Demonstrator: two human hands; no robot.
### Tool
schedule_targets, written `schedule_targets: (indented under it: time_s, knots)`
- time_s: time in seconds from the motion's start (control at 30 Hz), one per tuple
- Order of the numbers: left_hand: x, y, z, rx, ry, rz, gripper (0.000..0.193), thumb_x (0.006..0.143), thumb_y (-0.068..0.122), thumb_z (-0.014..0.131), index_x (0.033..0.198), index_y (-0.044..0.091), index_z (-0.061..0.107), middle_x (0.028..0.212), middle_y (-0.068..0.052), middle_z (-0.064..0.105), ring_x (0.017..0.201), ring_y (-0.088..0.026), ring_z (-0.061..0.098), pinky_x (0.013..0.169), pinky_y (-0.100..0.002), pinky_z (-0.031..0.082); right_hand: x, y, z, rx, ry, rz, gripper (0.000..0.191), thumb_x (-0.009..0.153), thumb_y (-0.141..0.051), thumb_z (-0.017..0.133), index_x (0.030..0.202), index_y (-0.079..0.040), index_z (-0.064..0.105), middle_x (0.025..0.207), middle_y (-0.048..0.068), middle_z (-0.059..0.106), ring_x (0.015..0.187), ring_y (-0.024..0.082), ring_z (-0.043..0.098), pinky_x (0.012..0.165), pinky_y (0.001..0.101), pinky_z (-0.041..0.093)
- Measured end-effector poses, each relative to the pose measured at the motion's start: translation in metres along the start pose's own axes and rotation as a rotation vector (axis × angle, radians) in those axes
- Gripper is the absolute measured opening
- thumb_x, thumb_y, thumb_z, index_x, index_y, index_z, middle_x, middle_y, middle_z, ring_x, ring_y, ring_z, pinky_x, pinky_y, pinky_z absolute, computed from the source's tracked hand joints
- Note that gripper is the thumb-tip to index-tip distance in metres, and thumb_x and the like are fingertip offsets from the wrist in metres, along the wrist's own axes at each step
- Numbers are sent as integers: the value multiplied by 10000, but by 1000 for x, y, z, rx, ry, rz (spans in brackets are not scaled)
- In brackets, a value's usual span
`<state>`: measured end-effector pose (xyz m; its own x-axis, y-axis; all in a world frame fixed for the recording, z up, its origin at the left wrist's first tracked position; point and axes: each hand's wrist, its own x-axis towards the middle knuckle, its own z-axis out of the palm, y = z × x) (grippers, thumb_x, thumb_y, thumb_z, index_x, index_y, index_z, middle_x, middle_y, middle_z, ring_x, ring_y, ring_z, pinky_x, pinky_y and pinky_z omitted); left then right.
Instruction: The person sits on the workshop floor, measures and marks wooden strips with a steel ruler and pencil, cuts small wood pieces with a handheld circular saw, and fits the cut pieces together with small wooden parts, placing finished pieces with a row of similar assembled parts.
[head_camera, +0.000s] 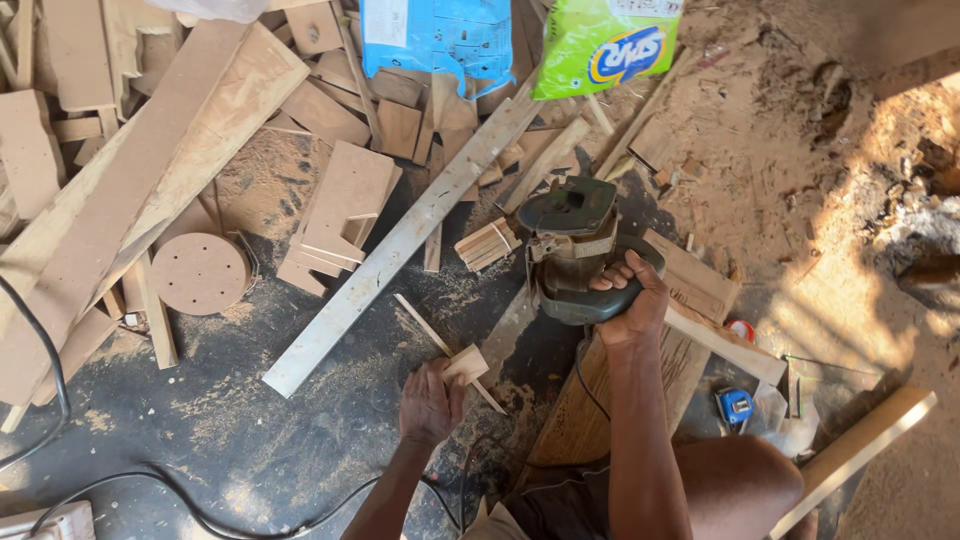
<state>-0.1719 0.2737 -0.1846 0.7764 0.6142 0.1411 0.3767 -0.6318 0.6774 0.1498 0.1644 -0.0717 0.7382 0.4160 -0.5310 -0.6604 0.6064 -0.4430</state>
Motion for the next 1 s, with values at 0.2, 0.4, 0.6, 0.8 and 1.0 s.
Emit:
schedule_targets:
  time_s: [0.2, 0.4, 0.6, 0.8, 1.0]
  knots:
    - [3, 0, 4, 37, -82, -57, 380, 978, 282, 528, 1244, 12, 533, 966, -176, 632, 801, -324, 632, 764, -474, 495, 40, -5, -4, -6, 32, 80, 247, 978, -133, 671, 800, -132, 500, 714, -27, 469, 621, 102, 490, 611, 291, 474]
    - [6, -2, 9, 79, -85, -9, 367, 985, 290, 500, 1232, 21, 535, 928, -161, 628, 771, -286, 622, 732, -456, 489, 72, -45, 2, -132, 119, 122, 164, 1024, -143, 665, 950, -140, 519, 748, -22, 507, 606, 93, 516, 559, 265, 505]
    - [6, -3, 16, 99, -122, -35, 355, 997, 309, 487, 1239, 51, 517, 903, -145, 630, 754, -266, 621, 725, -452, 500, 98, -91, 26, -518, 231, 224, 350, 1000, -419, 533, 1077, -85, 603, 800, 52, 626, 597, 113, 570, 501, 276, 517]
    - [6, 0, 19, 130, -94, 19, 376, 990, 316, 487, 1265, 60, 486, 981, -165, 639, 810, -299, 642, 730, -472, 497, 120, -120, 38, -773, 281, 221, 332, 967, -331, 527, 1149, -72, 627, 999, 76, 732, 814, 168, 707, 653, 306, 632]
    - [11, 7, 23, 137, -70, 35, 385, 989, 313, 485, 1288, 71, 481, 1010, -158, 637, 837, -308, 646, 739, -470, 495, 143, -130, 34, -761, 249, 230, 302, 1009, -399, 542, 972, -103, 595, 811, 66, 659, 623, 175, 586, 501, 326, 483]
